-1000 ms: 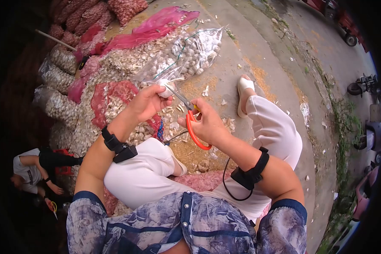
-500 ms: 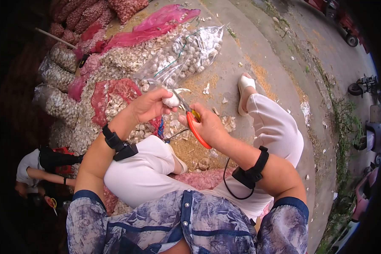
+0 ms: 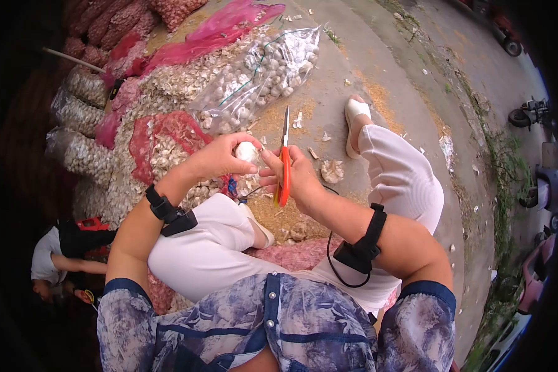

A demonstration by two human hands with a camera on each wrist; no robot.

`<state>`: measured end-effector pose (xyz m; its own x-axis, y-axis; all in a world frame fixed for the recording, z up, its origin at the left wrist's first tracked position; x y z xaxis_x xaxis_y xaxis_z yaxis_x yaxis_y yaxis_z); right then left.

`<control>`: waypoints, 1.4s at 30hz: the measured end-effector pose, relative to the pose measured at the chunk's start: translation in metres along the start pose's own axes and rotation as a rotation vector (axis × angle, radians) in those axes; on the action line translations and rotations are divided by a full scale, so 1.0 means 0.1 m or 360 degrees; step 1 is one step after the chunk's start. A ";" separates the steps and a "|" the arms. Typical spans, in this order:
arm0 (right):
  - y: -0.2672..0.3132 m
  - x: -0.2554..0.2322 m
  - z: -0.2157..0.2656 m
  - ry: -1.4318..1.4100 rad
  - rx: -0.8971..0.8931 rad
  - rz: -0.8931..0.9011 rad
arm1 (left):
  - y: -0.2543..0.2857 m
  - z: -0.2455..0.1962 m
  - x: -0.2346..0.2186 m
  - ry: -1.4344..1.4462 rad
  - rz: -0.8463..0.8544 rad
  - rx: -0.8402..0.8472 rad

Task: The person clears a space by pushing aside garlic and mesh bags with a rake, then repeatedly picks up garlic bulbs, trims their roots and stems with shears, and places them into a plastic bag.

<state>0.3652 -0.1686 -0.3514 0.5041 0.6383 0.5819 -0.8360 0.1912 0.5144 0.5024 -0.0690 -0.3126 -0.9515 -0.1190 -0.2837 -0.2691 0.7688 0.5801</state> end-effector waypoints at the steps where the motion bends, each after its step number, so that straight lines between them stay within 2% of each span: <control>1: -0.01 0.00 0.07 -0.0037 -0.0078 -0.0024 | 0.07 -0.18 0.07 -0.0227 -0.0046 0.0051; 2: -0.02 0.00 0.12 -0.0045 -0.0116 -0.0015 | 0.11 -0.32 0.13 -0.0454 -0.0094 0.0102; 3: -0.04 -0.01 0.14 -0.0044 -0.0118 -0.0020 | 0.11 -0.38 0.17 -0.0453 -0.0090 0.0106; 5: -0.06 0.01 0.15 -0.0091 -0.0063 0.0127 | 0.12 -0.51 0.21 -0.0775 -0.0235 0.0227; 7: -0.06 0.00 0.19 -0.0102 -0.0119 0.0138 | 0.14 -0.55 0.20 -0.0770 -0.0295 0.0217; 9: -0.05 0.02 0.25 -0.0119 -0.0180 0.0152 | 0.15 -0.56 0.17 -0.0697 -0.0378 0.0409; 13: 0.05 0.07 0.39 -0.0049 -0.0293 0.0209 | 0.21 -0.59 0.09 -0.0518 -0.0411 0.0365; 15: 0.08 0.09 0.42 -0.0041 -0.0310 0.0261 | 0.24 -0.56 0.07 -0.0377 -0.0250 0.0292; 21: 0.10 0.11 0.43 0.0176 -0.0228 0.0271 | 0.26 -0.45 -0.08 -0.0148 -0.0092 0.0258; 25: 0.10 0.14 0.52 0.0413 -0.0375 0.0136 | 0.31 -0.53 -0.02 0.0007 -0.0071 0.0281; 27: 0.08 0.10 0.51 0.0482 -0.0394 0.0118 | 0.27 -0.56 0.04 -0.0293 -0.0274 0.0306; 28: 0.06 0.10 0.48 0.0495 -0.0522 0.0181 | 0.24 -0.57 0.06 -0.0292 -0.0275 0.0307; 29: 0.05 0.11 0.47 0.0509 -0.0651 0.0247 | 0.23 -0.60 0.07 -0.0639 -0.0430 0.0409; 30: 0.06 0.11 0.47 0.0511 -0.0651 0.0250 | 0.23 -0.63 0.07 -0.0988 -0.0586 0.0507; 34: 0.15 0.16 0.54 0.0479 -0.0637 0.0192 | 0.19 -0.58 0.07 -0.0946 -0.0655 0.0522; 36: 0.18 0.17 0.55 0.0434 -0.0605 0.0205 | 0.18 -0.54 0.01 -0.0748 -0.0752 0.0441; 37: 0.17 0.16 0.54 0.0478 -0.0651 0.0265 | 0.20 -0.56 0.00 -0.0754 -0.0749 0.0440; 39: 0.20 0.19 0.56 0.0517 -0.0699 0.0325 | 0.22 -0.56 0.01 -0.0445 -0.0611 0.0308; 42: 0.25 0.27 0.62 0.0387 -0.0610 0.0332 | 0.17 -0.49 -0.05 -0.0231 -0.0562 0.0194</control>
Point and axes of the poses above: each hand's wrist, its own y-axis away from the middle knuckle, its own x-axis out of the palm, z = x × y, the point moved 4 cm from there along -y, towards the middle knuckle, and after that the axes turned 11 degrees about -y, right-handed, at the moved point
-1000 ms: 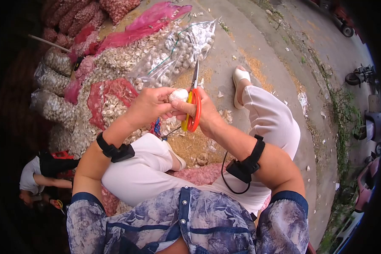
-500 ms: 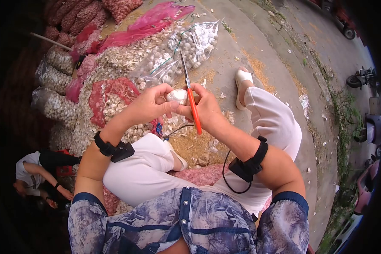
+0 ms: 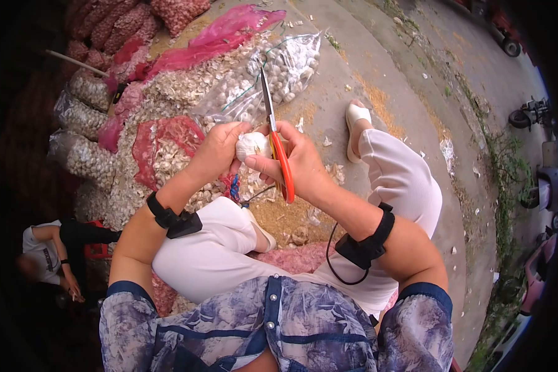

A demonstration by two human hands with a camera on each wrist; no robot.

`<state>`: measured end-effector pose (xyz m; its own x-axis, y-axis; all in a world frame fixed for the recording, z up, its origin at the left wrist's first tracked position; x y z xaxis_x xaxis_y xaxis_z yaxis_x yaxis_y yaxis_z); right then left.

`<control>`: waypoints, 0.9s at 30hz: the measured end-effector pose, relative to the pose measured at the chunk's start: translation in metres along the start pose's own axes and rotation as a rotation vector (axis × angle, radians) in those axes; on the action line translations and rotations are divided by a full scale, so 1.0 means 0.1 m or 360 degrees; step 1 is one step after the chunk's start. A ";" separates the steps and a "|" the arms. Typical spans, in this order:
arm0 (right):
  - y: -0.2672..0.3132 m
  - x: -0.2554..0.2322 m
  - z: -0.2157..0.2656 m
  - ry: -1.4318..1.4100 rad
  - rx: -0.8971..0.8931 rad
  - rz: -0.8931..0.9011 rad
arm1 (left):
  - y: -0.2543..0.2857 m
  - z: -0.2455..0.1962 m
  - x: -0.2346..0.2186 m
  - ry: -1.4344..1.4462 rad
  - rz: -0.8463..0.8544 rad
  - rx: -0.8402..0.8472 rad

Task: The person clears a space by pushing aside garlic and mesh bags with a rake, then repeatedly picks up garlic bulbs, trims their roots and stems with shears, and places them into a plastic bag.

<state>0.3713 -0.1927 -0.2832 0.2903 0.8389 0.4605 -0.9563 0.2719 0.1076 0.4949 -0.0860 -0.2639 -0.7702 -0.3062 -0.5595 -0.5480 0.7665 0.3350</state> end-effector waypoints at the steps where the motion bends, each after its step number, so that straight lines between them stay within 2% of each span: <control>1: -0.01 0.00 0.00 -0.0047 0.0018 -0.0026 | 0.01 -0.01 0.01 -0.0003 -0.0003 0.0004; 3: -0.03 -0.03 -0.01 -0.0096 0.0030 -0.0055 | 0.03 -0.06 0.04 0.0325 -0.0045 0.0136; 4: -0.05 -0.05 -0.03 0.0010 -0.0008 -0.0045 | 0.05 -0.09 0.05 0.0322 -0.0042 0.0139; 6: -0.05 -0.06 -0.02 0.0116 -0.0048 -0.0036 | 0.08 -0.17 0.11 -0.0040 0.0157 0.0247; 9: -0.02 -0.03 -0.03 0.0017 -0.0004 -0.0022 | 0.05 -0.14 0.09 -0.0050 0.0120 0.0364; 13: -0.02 -0.02 -0.05 -0.0001 0.0002 0.0043 | 0.02 -0.04 0.05 0.0153 0.0077 0.0193; 15: -0.02 -0.01 -0.05 0.0030 -0.0025 0.0094 | -0.02 0.04 0.02 0.0370 0.0167 0.0032; 18: -0.03 0.02 -0.02 -0.0190 -0.0028 0.0178 | -0.03 0.04 0.06 0.0432 0.0294 -0.0036; 19: -0.03 0.04 -0.02 -0.0450 0.0060 0.0197 | -0.02 0.05 0.07 0.0434 0.0293 -0.0036; 20: -0.03 0.07 -0.03 -0.0708 0.0147 0.0216 | -0.01 0.05 0.09 0.0215 0.0275 0.0055; 21: -0.05 0.05 -0.03 -0.0705 0.0147 0.0220 | -0.04 0.09 0.10 0.0202 0.0245 0.0094; 23: -0.09 -0.02 -0.13 -0.0924 0.0357 0.0195 | -0.09 0.19 0.13 0.0174 0.0183 0.0171; 25: -0.13 -0.08 -0.22 -0.0867 0.0347 0.0116 | -0.11 0.17 0.03 0.0413 -0.0126 -0.0020; 27: -0.14 -0.16 -0.27 -0.0687 0.0279 0.0068 | -0.12 0.10 0.05 0.0299 -0.0061 0.0045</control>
Point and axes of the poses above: each hand's wrist, its own y-axis away from the middle knuckle, its own x-axis out of the palm, z = x × y, the point moved 4 cm from there along -y, towards the middle knuckle, and after that the axes turned 11 degrees about -y, right-handed, at the moved point
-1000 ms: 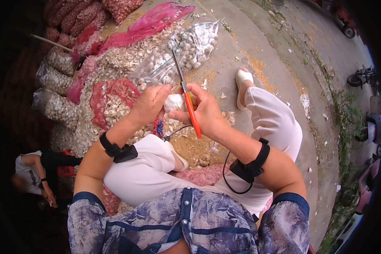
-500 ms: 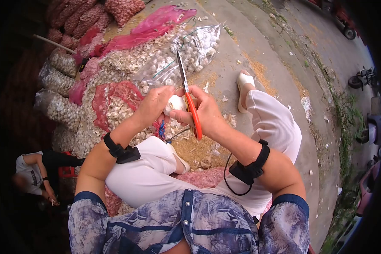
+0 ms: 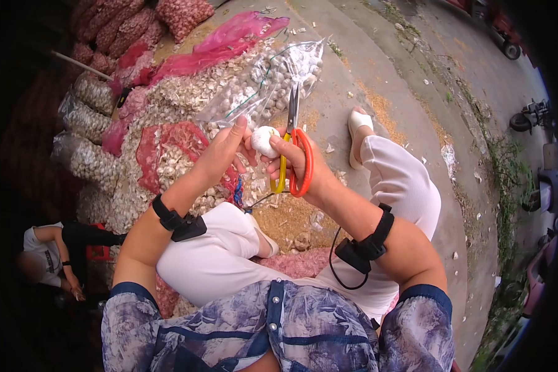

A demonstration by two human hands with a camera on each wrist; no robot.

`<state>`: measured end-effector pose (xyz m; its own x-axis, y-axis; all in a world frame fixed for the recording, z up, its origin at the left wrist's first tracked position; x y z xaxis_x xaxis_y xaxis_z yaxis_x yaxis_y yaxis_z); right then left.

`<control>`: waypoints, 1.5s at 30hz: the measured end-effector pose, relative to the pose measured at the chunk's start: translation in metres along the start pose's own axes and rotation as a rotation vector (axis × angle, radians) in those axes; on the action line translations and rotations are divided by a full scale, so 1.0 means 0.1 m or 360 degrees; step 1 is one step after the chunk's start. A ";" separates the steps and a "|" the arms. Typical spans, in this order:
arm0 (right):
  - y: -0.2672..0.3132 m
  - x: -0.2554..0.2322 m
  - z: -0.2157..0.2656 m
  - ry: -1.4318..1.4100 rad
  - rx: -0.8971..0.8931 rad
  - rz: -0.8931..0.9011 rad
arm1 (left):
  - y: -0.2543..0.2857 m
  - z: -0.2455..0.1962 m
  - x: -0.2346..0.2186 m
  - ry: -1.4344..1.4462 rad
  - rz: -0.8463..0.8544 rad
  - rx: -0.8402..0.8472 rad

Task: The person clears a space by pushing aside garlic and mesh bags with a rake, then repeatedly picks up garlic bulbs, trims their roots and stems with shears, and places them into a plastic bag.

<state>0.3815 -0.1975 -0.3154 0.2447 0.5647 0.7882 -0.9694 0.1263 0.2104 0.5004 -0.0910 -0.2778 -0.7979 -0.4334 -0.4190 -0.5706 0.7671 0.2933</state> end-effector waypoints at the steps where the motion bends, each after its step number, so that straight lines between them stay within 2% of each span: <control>1: 0.01 0.00 -0.01 0.0000 0.0002 0.0001 | 0.01 -0.03 0.02 -0.0108 0.0067 0.0053; 3: 0.04 0.03 -0.01 0.0047 -0.0038 -0.0009 | 0.04 -0.03 0.01 -0.0213 0.0120 0.0103; 6: 0.07 0.11 0.02 0.0102 -0.0086 -0.0006 | -0.02 0.08 -0.07 -0.0050 0.0125 0.0002; 8: 0.05 0.12 0.01 -0.0026 -0.0049 0.0025 | -0.06 0.16 -0.08 -0.0024 0.0250 -0.0036; 10: 0.04 0.14 -0.01 -0.0142 0.0006 0.0070 | -0.06 0.23 -0.04 0.0057 0.0189 -0.0126; 12: 0.05 0.14 0.04 0.0099 -0.0049 -0.0111 | -0.02 0.21 -0.05 0.0149 0.0087 -0.0207; 13: 0.06 0.15 0.05 0.0296 -0.0094 -0.0224 | 0.03 0.13 0.00 0.0491 0.0362 -0.0269; 14: 0.08 0.20 0.05 0.0319 -0.0083 -0.0192 | 0.09 0.07 0.07 0.0835 0.0642 -0.0318; 15: 0.10 0.24 0.04 0.0443 -0.0072 -0.0196 | 0.09 0.10 0.09 0.0644 0.0647 -0.0201; 16: 0.12 0.28 0.04 0.0572 -0.0063 -0.0201 | 0.05 0.19 0.03 0.0662 0.0615 -0.0184; 18: 0.13 0.32 0.02 0.0617 -0.0020 -0.0173 | -0.04 0.46 -0.06 0.0624 0.0781 -0.0402; 20: 0.15 0.30 -0.01 0.0739 0.0060 -0.0227 | -0.12 0.76 -0.38 0.0518 0.0675 -0.0455; 22: 0.12 0.25 -0.05 0.0792 0.0101 -0.0221 | -0.15 1.21 -0.78 0.0367 0.0602 -0.0696; 23: 0.08 0.16 -0.09 0.0722 0.0123 -0.0316 | -0.14 1.45 -0.94 0.0389 0.0569 -0.0701; 24: 0.06 0.08 -0.11 0.0644 0.0148 -0.0418 | -0.11 1.76 -1.14 0.0541 0.0255 -0.0872; 25: 0.04 0.03 -0.15 0.0353 0.0242 -0.0437 | -0.07 2.09 -1.30 0.0686 -0.0055 -0.1043; 26: 0.04 0.00 -0.18 0.0360 0.0262 -0.0426 | -0.09 2.42 -1.36 0.0700 -0.0071 -0.1053; 27: 0.05 -0.04 -0.22 0.0158 0.0333 -0.0461 | -0.14 2.78 -1.45 0.0873 -0.0332 -0.1033; 28: 0.06 -0.05 -0.25 -0.0038 0.0404 -0.0498 | -0.14 2.90 -1.52 0.1047 -0.0596 -0.1004; 29: 0.07 -0.02 -0.26 0.0041 0.0466 -0.0528 | -0.21 3.01 -1.55 0.1144 -0.0704 -0.0942; 30: 0.08 0.00 -0.26 0.0063 0.0489 -0.0531 | -0.32 3.10 -1.60 0.1174 -0.0713 -0.0953; 32: 0.09 0.01 -0.31 0.0078 0.0541 -0.0506 | -0.64 3.25 -1.72 0.1600 -0.0764 -0.0624; 33: 0.08 -0.01 -0.33 0.0104 0.0553 -0.0534 | -0.71 3.28 -1.67 0.1625 -0.0771 -0.0645; 35: 0.06 0.00 -0.33 0.0136 0.0574 -0.0576 | -0.78 3.23 -1.63 0.1217 -0.1078 -0.0648; 36: 0.05 0.01 -0.33 0.0152 0.0573 -0.0605 | -0.78 3.31 -1.53 0.1239 -0.1095 -0.0669; 38: 0.02 0.01 -0.34 0.0210 0.0585 -0.0617 | -0.70 3.42 -1.30 -0.0089 -0.0781 -0.0658; 39: 0.01 0.01 -0.34 0.0219 0.0550 -0.0629 | -0.59 3.49 -1.18 -0.0660 -0.0758 -0.0557; 40: 0.01 0.01 -0.34 0.0227 0.0519 -0.0642 | -0.44 3.56 -1.01 -0.0928 -0.0834 -0.0529; 42: 0.01 0.01 -0.37 0.0244 0.0563 -0.0653 | -0.15 3.84 -0.91 -0.0908 -0.1051 -0.0535; 43: 0.01 -0.01 -0.38 0.0267 0.0565 -0.0660 | -0.02 3.97 -0.90 -0.0901 -0.1051 -0.0584; 45: 0.01 -0.08 -0.44 0.0292 0.0582 -0.0667 | 0.32 4.20 -1.05 -0.1051 -0.1367 -0.1038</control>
Point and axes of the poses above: each hand's wrist, its own y-axis away from the middle knuckle, its own x-axis out of the palm, z = x × y, the point moved 4 cm from there along -y, towards the middle knuckle, and after that the axes turned 11 degrees about -y, right-handed, at the moved point
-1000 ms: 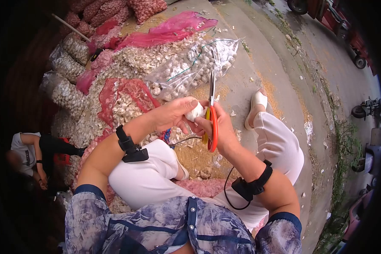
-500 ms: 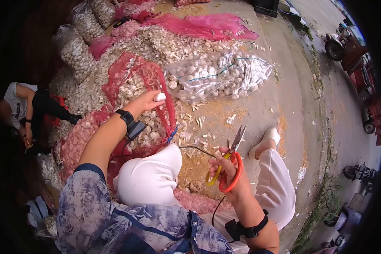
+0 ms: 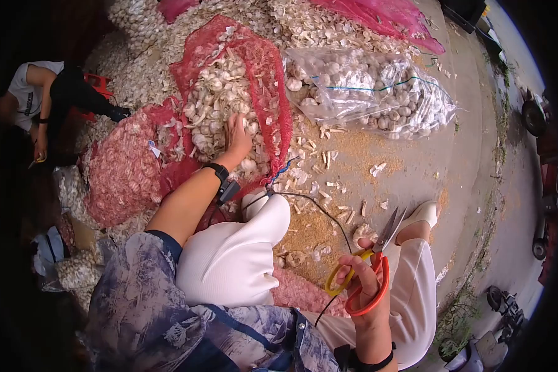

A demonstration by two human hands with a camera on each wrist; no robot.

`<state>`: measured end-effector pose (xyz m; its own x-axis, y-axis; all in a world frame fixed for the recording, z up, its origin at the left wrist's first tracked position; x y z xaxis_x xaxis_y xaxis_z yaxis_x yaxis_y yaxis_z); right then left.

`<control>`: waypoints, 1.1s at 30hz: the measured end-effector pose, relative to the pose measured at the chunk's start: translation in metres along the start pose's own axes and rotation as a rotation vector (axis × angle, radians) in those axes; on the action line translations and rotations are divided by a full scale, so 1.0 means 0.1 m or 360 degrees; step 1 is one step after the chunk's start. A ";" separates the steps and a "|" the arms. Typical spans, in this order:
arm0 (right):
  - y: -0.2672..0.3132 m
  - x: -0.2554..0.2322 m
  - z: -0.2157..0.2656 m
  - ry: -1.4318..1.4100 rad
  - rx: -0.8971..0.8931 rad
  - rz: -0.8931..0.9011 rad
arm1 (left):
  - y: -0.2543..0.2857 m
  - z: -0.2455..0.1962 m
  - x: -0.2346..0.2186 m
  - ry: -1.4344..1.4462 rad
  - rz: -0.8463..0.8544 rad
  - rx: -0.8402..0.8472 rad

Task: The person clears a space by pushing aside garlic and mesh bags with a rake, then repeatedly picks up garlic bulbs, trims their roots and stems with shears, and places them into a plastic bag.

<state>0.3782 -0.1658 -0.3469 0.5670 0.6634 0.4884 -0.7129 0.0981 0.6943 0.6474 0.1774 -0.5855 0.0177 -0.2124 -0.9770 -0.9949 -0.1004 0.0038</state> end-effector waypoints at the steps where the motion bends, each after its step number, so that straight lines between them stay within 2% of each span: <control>1: -0.02 0.01 -0.04 0.0007 0.0026 0.0004 | 0.03 0.13 -0.04 -0.0062 0.0003 -0.0056; 3: -0.05 0.03 -0.07 0.0041 0.0035 -0.0036 | 0.03 0.33 0.05 -0.0102 0.0236 -0.0068; 4: -0.08 0.02 -0.10 0.0064 0.0050 -0.0048 | 0.08 0.23 -0.07 -0.0100 0.0242 -0.0081; 6: -0.12 0.05 -0.14 0.0089 0.0062 -0.0042 | 0.20 -0.08 -0.18 -0.0614 0.0513 0.0019; 7: -0.14 0.07 -0.15 0.0105 0.0059 -0.0031 | 0.23 -0.08 -0.07 -0.0609 0.0518 0.0012; 10: -0.18 0.11 -0.18 0.0148 0.0107 -0.0027 | 0.44 -0.20 0.24 -0.0264 0.0348 0.0475; 11: -0.20 0.11 -0.18 0.0165 0.0107 -0.0035 | 0.59 -0.21 0.26 -0.0247 0.0352 0.0468; 13: -0.21 0.10 -0.21 0.0189 0.0107 -0.0065 | 0.87 -0.24 0.19 0.0291 0.0469 0.0419; 14: -0.21 0.09 -0.21 0.0213 0.0100 -0.0057 | 0.98 -0.17 0.25 0.0357 0.0343 0.0565; 15: -0.20 0.10 -0.19 0.0206 0.0087 -0.0065 | 1.05 -0.06 0.17 0.0362 0.0344 0.0581; 17: -0.17 0.13 -0.17 0.0179 0.0140 -0.0071 | 1.25 0.11 -0.06 0.0467 0.0419 0.0848; 19: -0.14 0.14 -0.15 0.0128 0.0132 -0.0047 | 1.50 0.26 -0.35 0.0193 0.0332 0.0846; 20: -0.12 0.14 -0.13 0.0124 0.0120 -0.0034 | 1.60 0.44 -0.33 0.0172 0.0323 0.0867; 21: -0.10 0.14 -0.12 0.0119 0.0104 -0.0018 | 1.65 0.68 -0.19 0.0007 0.0323 0.0860; 23: -0.05 0.15 -0.09 0.0078 0.0076 0.0032 | 1.58 0.71 -0.19 -0.0168 0.0305 0.0872; 25: 0.04 0.16 -0.05 0.0040 0.0056 0.0073 | 1.45 0.68 -0.31 0.0146 0.0533 -0.0034; 26: 0.08 0.20 -0.02 0.0018 0.0041 0.0111 | 1.40 0.77 -0.18 0.0291 0.0371 -0.0209; 27: 0.13 0.23 0.02 -0.0002 0.0021 0.0153 | 1.33 0.61 -0.38 0.0279 0.0347 -0.0183; 29: 0.24 0.28 0.11 -0.0028 -0.0022 0.0208 | 1.16 0.28 -0.70 0.0350 0.0608 -0.0133; 30: 0.30 0.29 0.14 -0.0027 -0.0030 0.0241 | 1.03 0.25 -0.71 0.0219 0.0644 -0.0051; 31: 0.36 0.29 0.18 -0.0052 -0.0041 0.0259 | 0.92 0.20 -0.74 0.0342 0.0661 -0.0030; 33: 0.46 0.31 0.25 -0.0075 -0.0052 0.0369 | 0.88 -0.18 -1.12 0.0090 0.0781 0.0036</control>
<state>0.3732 -0.1592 -0.2868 0.4043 0.6358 0.6575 -0.8388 -0.0288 0.5436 0.5592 0.1752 -0.4721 -0.4487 -0.2816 -0.8481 -0.8892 0.0457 0.4553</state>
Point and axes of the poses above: each hand's wrist, its own y-axis away from the middle knuckle, its own x-axis out of the palm, z = x × y, the point moved 4 cm from there along -y, towards the middle knuckle, and after that the axes turned 11 degrees about -y, right-handed, at the moved point
